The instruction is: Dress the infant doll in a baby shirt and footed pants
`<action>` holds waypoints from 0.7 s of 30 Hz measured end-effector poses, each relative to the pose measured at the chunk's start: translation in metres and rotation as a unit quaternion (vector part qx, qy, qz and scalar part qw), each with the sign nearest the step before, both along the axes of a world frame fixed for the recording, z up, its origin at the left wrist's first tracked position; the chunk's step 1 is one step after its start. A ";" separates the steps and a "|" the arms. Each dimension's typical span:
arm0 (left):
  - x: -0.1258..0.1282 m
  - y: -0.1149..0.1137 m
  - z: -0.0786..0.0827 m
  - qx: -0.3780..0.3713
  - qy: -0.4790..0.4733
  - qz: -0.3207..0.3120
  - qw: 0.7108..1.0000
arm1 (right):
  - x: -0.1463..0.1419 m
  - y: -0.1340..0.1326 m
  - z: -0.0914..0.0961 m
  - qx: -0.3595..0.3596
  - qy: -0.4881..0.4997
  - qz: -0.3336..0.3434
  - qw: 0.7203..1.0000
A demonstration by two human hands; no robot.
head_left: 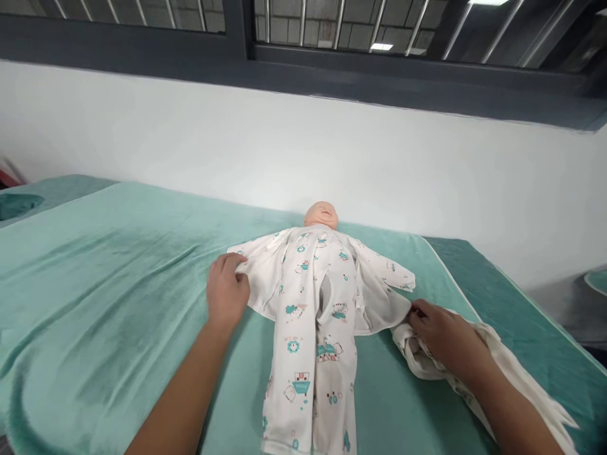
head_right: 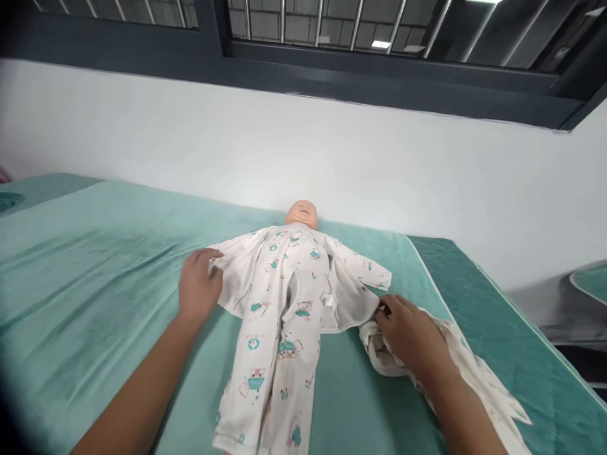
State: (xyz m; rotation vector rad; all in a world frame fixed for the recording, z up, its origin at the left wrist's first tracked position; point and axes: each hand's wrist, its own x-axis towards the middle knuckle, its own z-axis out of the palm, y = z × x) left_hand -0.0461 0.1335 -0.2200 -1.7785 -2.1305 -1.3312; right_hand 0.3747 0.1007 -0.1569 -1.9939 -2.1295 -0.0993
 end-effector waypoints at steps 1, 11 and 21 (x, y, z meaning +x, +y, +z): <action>0.005 0.004 0.004 0.018 0.022 -0.011 1.000 | -0.004 0.003 0.003 -0.009 0.000 0.015 1.000; 0.053 0.096 0.034 -0.094 0.166 -0.156 0.969 | -0.193 0.094 0.038 0.064 0.161 0.246 0.954; 0.020 0.113 0.033 -0.229 0.127 -0.046 0.964 | -0.240 0.157 0.047 -0.100 -0.104 0.198 0.970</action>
